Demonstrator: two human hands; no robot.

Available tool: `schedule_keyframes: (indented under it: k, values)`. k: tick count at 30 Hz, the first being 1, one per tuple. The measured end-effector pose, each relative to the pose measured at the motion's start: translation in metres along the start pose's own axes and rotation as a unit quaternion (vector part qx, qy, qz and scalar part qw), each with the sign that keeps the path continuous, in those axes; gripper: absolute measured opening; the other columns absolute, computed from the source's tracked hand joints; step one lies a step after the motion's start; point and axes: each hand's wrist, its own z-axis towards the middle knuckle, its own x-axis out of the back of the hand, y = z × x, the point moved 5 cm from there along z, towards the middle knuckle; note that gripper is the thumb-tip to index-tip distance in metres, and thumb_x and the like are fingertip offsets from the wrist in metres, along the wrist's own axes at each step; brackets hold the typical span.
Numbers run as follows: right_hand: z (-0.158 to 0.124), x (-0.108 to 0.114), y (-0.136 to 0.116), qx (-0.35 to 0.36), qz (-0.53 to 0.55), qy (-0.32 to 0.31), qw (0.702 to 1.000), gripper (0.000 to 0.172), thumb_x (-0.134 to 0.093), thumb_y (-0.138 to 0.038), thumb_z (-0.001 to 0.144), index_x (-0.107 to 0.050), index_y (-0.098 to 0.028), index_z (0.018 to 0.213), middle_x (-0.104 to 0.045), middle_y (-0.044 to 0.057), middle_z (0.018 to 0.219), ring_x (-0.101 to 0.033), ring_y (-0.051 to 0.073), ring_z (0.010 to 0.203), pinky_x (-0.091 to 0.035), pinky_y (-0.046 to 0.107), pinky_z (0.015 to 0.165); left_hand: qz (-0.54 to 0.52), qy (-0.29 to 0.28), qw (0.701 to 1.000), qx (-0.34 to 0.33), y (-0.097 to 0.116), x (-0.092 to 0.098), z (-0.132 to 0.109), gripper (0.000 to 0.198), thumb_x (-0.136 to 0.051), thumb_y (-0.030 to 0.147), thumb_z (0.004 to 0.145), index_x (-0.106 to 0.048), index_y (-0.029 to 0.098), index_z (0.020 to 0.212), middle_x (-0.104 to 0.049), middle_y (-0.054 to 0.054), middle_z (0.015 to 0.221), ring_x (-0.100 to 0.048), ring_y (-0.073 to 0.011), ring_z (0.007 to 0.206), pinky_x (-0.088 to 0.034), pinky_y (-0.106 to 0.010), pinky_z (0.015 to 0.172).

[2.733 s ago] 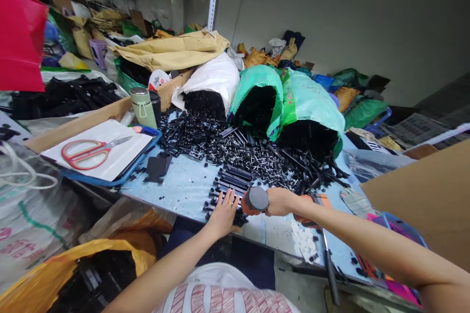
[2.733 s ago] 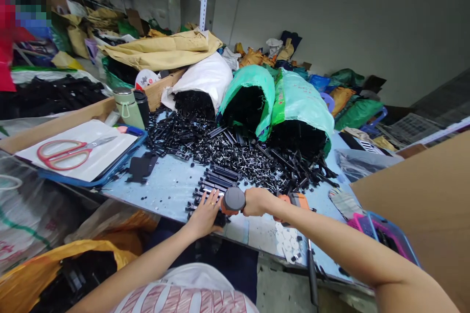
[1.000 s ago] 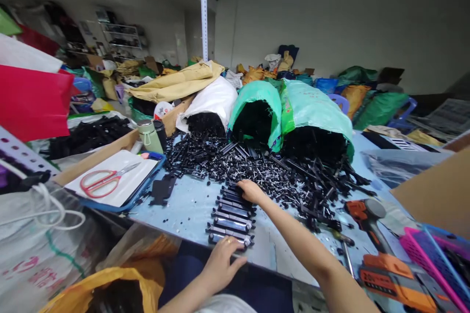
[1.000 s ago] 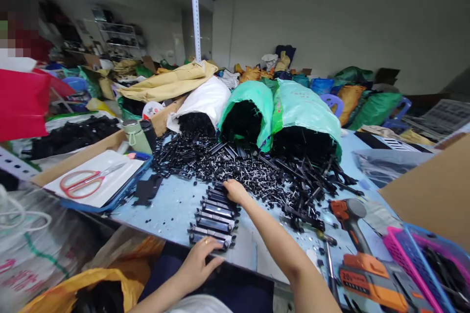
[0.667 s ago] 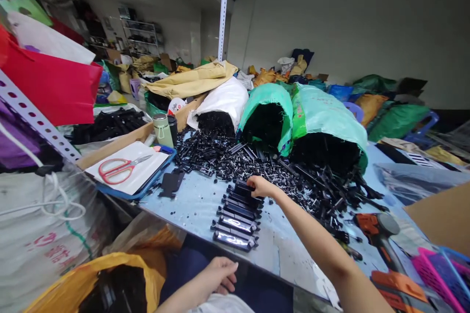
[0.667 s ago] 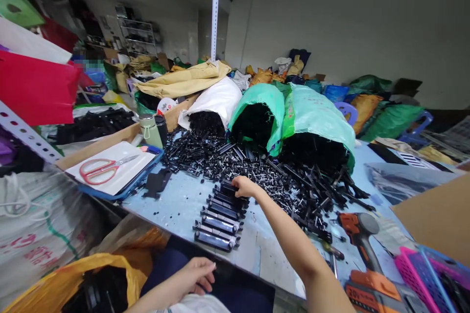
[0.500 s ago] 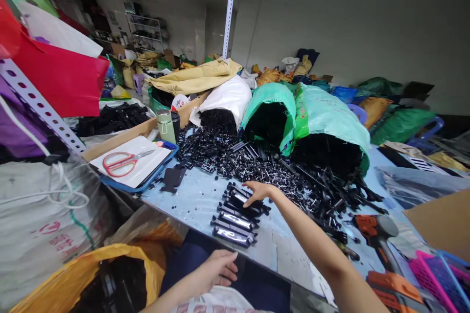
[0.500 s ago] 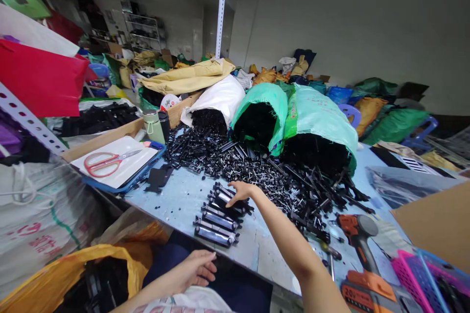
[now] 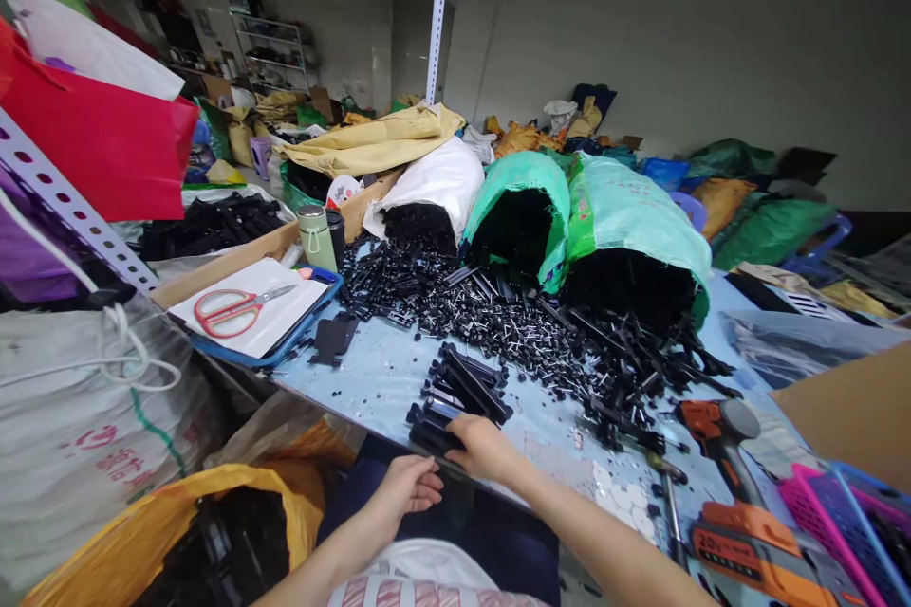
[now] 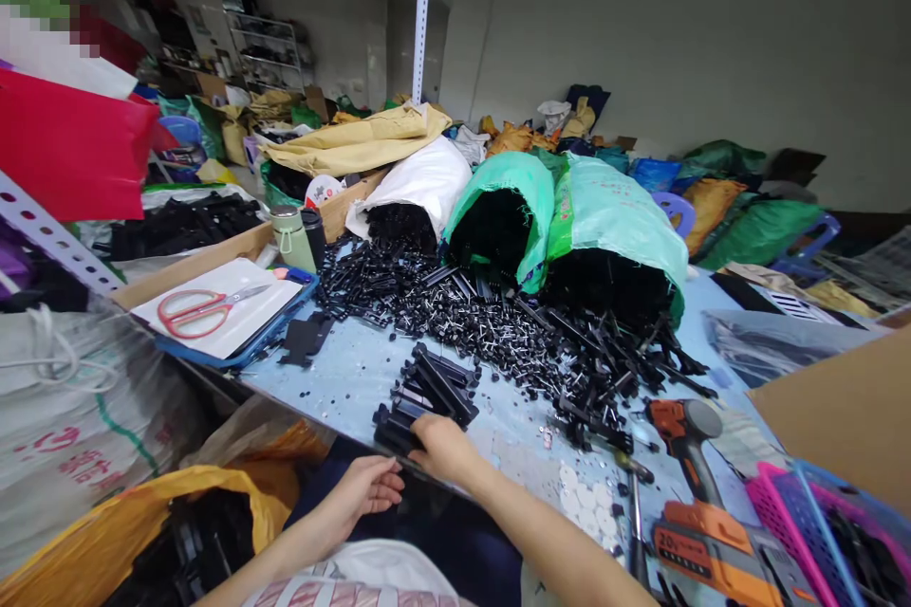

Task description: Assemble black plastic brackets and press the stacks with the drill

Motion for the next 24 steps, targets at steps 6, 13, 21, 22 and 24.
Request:
schedule_keyframes:
  k: [6,13,21,22,24]
  values:
    - [0.010,0.053,-0.010,-0.013,0.400,-0.075,0.913,0.041,-0.052,-0.051,0.076,-0.064,-0.014,0.088,-0.060,0.000,0.071,-0.053,0.011,0.063,-0.042,0.021,0.057,-0.084,-0.054,0.978,-0.185,0.064,-0.024,-0.034,0.040,-0.065,0.040,0.066,-0.051,0.016,0.094,-0.063,0.000,0.071,-0.058,-0.0107,0.052,-0.038,-0.018,0.044]
    - [0.028,0.110,0.009,-0.055,0.573,0.092,0.813,0.045,-0.055,-0.054,0.072,-0.066,-0.012,0.082,-0.062,0.006,0.074,-0.057,0.012,0.063,-0.047,0.026,0.062,-0.257,0.025,0.936,-0.240,0.111,-0.024,-0.056,0.025,-0.070,0.030,0.063,-0.055,0.014,0.076,-0.063,0.001,0.063,-0.058,-0.0103,0.050,-0.048,-0.020,0.046]
    - [0.049,0.089,0.068,-0.158,0.562,0.121,0.803,0.040,-0.064,-0.051,0.064,-0.065,-0.012,0.072,-0.059,0.001,0.061,-0.053,0.008,0.054,-0.047,0.022,0.056,-0.351,0.048,0.915,-0.193,0.119,-0.019,-0.062,0.025,-0.071,0.029,0.061,-0.057,0.014,0.075,-0.065,0.001,0.062,-0.059,-0.0110,0.046,-0.049,-0.018,0.042]
    - [0.050,0.086,0.069,-0.162,0.559,0.114,0.805,0.040,-0.064,-0.052,0.064,-0.064,-0.012,0.071,-0.058,0.001,0.060,-0.053,0.008,0.054,-0.047,0.022,0.056,-0.351,0.051,0.915,-0.194,0.119,-0.020,-0.062,0.025,-0.071,0.029,0.061,-0.057,0.014,0.076,-0.065,0.001,0.062,-0.059,-0.0110,0.046,-0.049,-0.018,0.042]
    - [0.053,0.081,0.070,-0.166,0.542,0.109,0.817,0.041,-0.062,-0.053,0.064,-0.063,-0.013,0.071,-0.058,0.001,0.061,-0.052,0.008,0.054,-0.047,0.023,0.057,-0.345,0.054,0.914,-0.205,0.121,-0.020,-0.064,0.026,-0.072,0.029,0.060,-0.058,0.014,0.076,-0.065,0.000,0.062,-0.059,-0.0108,0.046,-0.049,-0.018,0.042]
